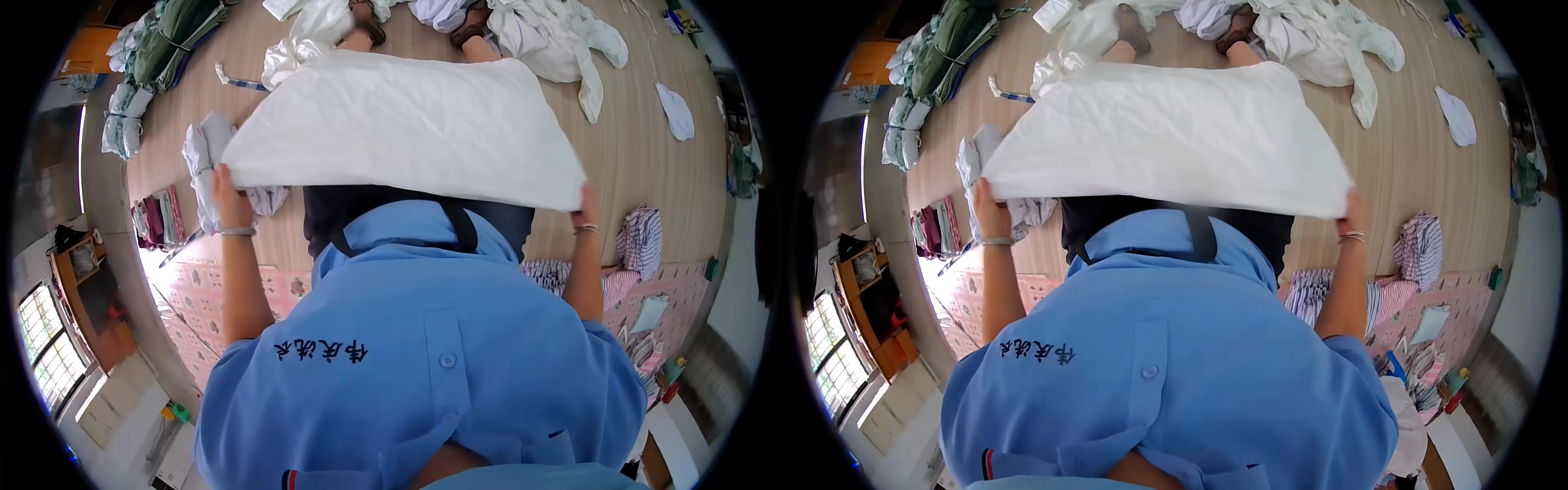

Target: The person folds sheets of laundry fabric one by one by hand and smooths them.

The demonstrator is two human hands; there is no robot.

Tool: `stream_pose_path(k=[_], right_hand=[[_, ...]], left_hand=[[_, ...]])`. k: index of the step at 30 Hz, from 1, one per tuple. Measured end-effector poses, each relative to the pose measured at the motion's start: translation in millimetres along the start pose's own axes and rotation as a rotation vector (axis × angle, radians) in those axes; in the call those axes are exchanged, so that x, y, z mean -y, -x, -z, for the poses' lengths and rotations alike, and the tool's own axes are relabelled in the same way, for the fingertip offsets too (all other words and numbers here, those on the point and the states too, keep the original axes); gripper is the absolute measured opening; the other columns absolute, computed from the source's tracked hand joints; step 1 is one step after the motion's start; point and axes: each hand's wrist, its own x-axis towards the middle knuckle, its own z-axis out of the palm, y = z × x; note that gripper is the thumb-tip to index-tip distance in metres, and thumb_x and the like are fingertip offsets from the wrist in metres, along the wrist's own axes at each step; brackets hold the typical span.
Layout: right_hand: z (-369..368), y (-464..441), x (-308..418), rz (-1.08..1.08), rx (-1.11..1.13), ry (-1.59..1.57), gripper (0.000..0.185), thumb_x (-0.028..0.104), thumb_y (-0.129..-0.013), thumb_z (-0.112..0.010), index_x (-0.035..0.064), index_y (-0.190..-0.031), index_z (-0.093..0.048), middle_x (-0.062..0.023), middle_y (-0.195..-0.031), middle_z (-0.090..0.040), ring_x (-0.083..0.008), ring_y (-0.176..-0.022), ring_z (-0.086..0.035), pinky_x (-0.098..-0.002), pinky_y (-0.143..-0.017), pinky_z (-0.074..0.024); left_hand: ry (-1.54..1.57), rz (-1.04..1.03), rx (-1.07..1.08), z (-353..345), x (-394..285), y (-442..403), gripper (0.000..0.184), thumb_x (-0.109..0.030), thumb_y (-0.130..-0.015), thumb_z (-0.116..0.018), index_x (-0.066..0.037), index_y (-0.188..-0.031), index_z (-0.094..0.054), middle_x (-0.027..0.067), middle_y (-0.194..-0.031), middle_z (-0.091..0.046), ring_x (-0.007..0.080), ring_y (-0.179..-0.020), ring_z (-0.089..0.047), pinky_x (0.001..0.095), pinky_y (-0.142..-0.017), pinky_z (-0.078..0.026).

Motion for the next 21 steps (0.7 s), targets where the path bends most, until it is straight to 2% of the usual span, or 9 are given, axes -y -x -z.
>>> stream_pose_path(k=[4, 6, 9, 11, 13, 14, 17, 19, 21], right_hand=[[31.3, 36.0, 30.3, 0.180, -0.083, 0.121, 0.037, 0.027, -0.088, -0.054, -0.0020, -0.112, -0.052, -0.0092, -0.107, -0.059, -0.0209, -0.093, -0.058, -0.0328, -0.085, -0.0458], [9.9, 24.1, 33.2, 0.170, -0.290, 1.062, 0.031, 0.026, -0.088, -0.056, -0.0015, -0.103, -0.058, -0.0084, -0.102, -0.061, -0.0220, -0.092, -0.058, -0.0321, -0.084, -0.0454], [-11.6, 15.4, 38.5, 0.025, -0.232, 0.809, 0.030, 0.028, -0.086, -0.057, 0.0002, -0.097, -0.061, -0.0095, -0.095, -0.064, -0.0239, -0.091, -0.059, -0.0337, -0.082, -0.0457], [-13.4, 17.2, 30.5, 0.080, -0.124, 1.529, 0.032, 0.032, -0.084, -0.058, 0.0034, -0.097, -0.060, -0.0121, -0.090, -0.064, -0.0246, -0.085, -0.060, -0.0350, -0.076, -0.0466], [-63.8, -16.9, 64.4, 0.367, -0.248, 1.608, 0.029, 0.032, -0.084, -0.057, 0.0069, -0.100, -0.059, -0.0133, -0.091, -0.063, -0.0256, -0.085, -0.061, -0.0346, -0.075, -0.0469], [-125.6, -23.3, 95.8, 0.573, -0.139, 1.452, 0.028, 0.028, -0.086, -0.054, 0.0047, -0.102, -0.058, -0.0130, -0.091, -0.063, -0.0264, -0.085, -0.061, -0.0348, -0.075, -0.0474], [-308.6, -41.1, 132.1, 0.836, 0.250, 1.281, 0.025, 0.020, -0.088, -0.051, 0.0032, -0.105, -0.058, -0.0134, -0.105, -0.058, -0.0266, -0.096, -0.057, -0.0323, -0.082, -0.0435], [-378.2, -83.5, 110.5, 0.978, 0.616, 1.276, 0.027, 0.022, -0.087, -0.051, 0.0038, -0.105, -0.059, -0.0143, -0.102, -0.060, -0.0275, -0.094, -0.057, -0.0335, -0.083, -0.0433], [-432.6, -99.9, 96.9, 0.691, 0.743, 1.406, 0.030, 0.027, -0.085, -0.054, 0.0049, -0.104, -0.060, -0.0129, -0.095, -0.063, -0.0246, -0.089, -0.059, -0.0326, -0.080, -0.0443]], left_hand=[[-0.160, -0.169, 0.053, -5.8, -30.3, 3.3, 0.024, -0.026, -0.090, -0.053, -0.002, -0.087, -0.058, 0.0005, -0.077, -0.059, 0.0068, -0.066, -0.051, 0.0202, -0.060, -0.042], [-1.047, -0.070, -0.048, 39.4, -16.5, -52.2, 0.023, -0.025, -0.087, -0.058, -0.003, -0.088, -0.058, -0.0009, -0.075, -0.056, 0.0055, -0.063, -0.046, 0.0193, -0.056, -0.037], [-0.825, -0.043, -0.039, 48.5, 8.6, -67.5, 0.028, -0.025, -0.085, -0.061, -0.003, -0.101, -0.055, -0.0011, -0.074, -0.054, 0.0052, -0.062, -0.043, 0.0193, -0.054, -0.034], [-0.775, 0.022, -0.027, 44.9, 17.5, -50.5, 0.037, -0.027, -0.086, -0.060, -0.003, -0.112, -0.050, 0.0001, -0.073, -0.054, 0.0060, -0.064, -0.044, 0.0205, -0.053, -0.036], [-0.707, 0.224, -0.206, 37.6, 15.1, -42.8, 0.046, -0.046, -0.085, -0.054, -0.003, -0.102, -0.053, 0.0038, -0.078, -0.055, 0.0114, -0.065, -0.052, 0.0234, -0.057, -0.043], [-0.645, 0.458, -0.095, 35.0, 6.3, -37.9, 0.051, -0.052, -0.085, -0.050, -0.003, -0.098, -0.055, 0.0042, -0.078, -0.055, 0.0129, -0.065, -0.053, 0.0247, -0.058, -0.044], [-0.297, 1.036, 0.317, 10.8, -8.0, -5.9, 0.065, -0.067, -0.083, -0.035, -0.006, -0.089, -0.057, 0.0050, -0.074, -0.056, 0.0156, -0.061, -0.054, 0.0266, -0.055, -0.045], [-0.100, 1.131, 0.378, -10.1, -4.6, 14.8, 0.064, -0.065, -0.085, -0.033, -0.006, -0.090, -0.057, 0.0042, -0.072, -0.057, 0.0150, -0.060, -0.054, 0.0260, -0.053, -0.044], [-0.070, 1.117, 0.358, -23.6, -5.4, 26.0, 0.064, -0.065, -0.085, -0.032, -0.006, -0.091, -0.057, 0.0040, -0.072, -0.058, 0.0146, -0.060, -0.055, 0.0256, -0.052, -0.043]])
